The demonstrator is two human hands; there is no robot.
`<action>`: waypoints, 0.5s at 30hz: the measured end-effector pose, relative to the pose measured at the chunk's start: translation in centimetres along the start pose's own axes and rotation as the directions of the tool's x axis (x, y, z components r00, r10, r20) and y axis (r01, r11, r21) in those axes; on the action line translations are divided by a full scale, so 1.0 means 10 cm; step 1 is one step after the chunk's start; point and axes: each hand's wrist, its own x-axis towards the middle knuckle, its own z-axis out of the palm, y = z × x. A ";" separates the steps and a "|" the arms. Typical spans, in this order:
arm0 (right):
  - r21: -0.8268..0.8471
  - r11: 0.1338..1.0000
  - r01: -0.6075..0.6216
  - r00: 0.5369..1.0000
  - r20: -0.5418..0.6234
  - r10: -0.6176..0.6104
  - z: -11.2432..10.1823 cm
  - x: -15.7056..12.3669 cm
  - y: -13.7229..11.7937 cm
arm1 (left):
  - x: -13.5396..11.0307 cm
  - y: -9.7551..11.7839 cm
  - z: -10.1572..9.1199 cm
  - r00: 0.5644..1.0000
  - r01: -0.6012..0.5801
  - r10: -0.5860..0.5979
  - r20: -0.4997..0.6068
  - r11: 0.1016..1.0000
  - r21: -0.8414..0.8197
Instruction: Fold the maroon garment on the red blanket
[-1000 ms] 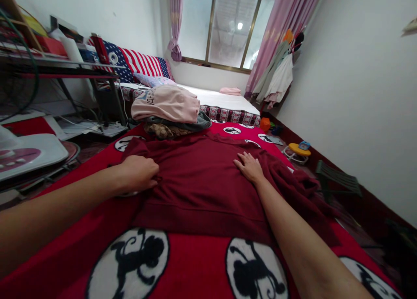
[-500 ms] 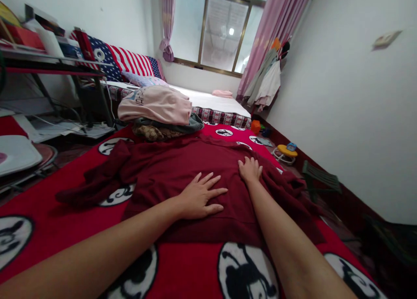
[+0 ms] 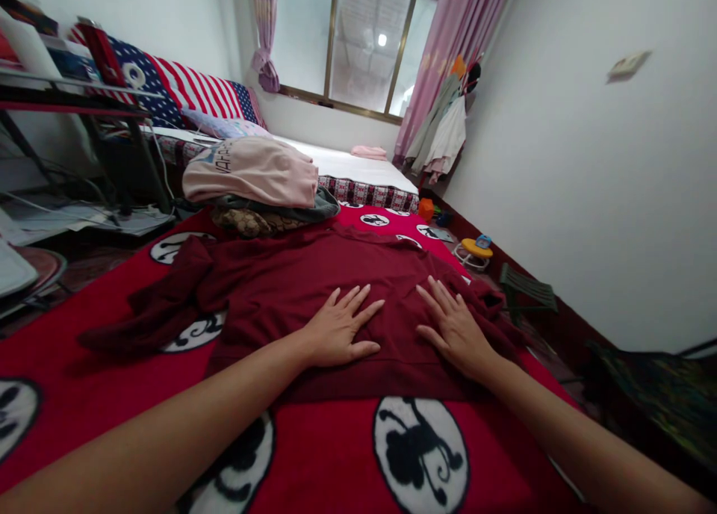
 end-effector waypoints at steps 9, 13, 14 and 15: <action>-0.283 0.955 -0.090 0.934 0.309 0.180 -0.70 0.07 -0.31 | 0.00 0.00 0.04 0.999 -0.016 0.016 -0.028 1.000 0.008; 0.194 0.980 0.035 0.999 -0.010 -0.034 -0.47 0.67 -0.70 | -0.01 -0.02 0.05 0.998 -0.028 0.027 -0.060 1.000 -0.011; 0.361 0.926 0.113 0.992 -0.094 -0.085 -0.31 0.80 -0.77 | -0.01 -0.03 0.04 0.997 -0.029 0.028 -0.075 0.999 -0.018; 0.502 0.845 0.184 0.980 -0.162 -0.117 -0.14 0.92 -0.82 | -0.02 -0.03 0.03 0.995 -0.030 0.028 -0.091 0.999 -0.025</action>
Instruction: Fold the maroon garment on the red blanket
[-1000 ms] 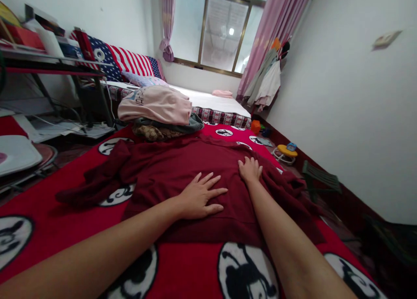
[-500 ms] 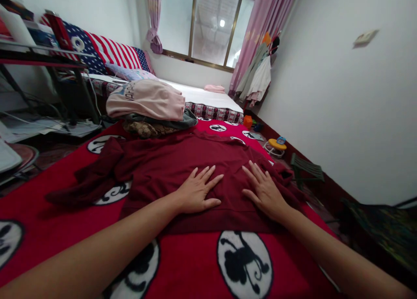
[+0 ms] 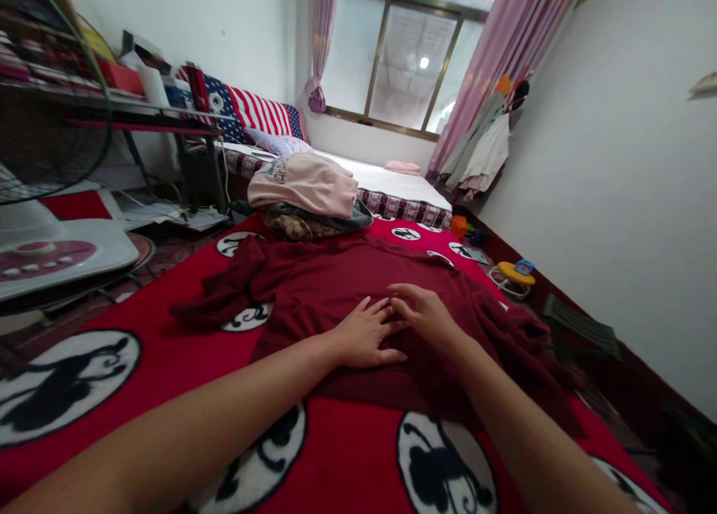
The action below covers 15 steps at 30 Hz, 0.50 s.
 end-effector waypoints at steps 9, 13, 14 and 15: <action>0.510 0.859 -0.041 0.976 -0.164 0.143 0.47 0.12 0.46 | -0.01 -0.06 -0.06 0.998 -0.028 0.021 -0.065 0.993 -0.116; 0.491 0.870 -0.052 0.974 -0.167 0.152 0.43 0.10 0.42 | -0.19 -0.34 -0.34 0.977 0.075 -0.084 -0.196 0.996 -0.055; 0.483 0.874 -0.051 0.975 -0.167 0.149 0.43 0.10 0.42 | -0.28 -0.46 -0.46 0.949 0.168 -0.164 -0.268 0.986 -0.008; 0.474 0.879 -0.049 0.974 -0.170 0.147 0.44 0.11 0.41 | -0.39 -0.60 -0.58 0.901 0.290 -0.258 -0.350 0.956 0.040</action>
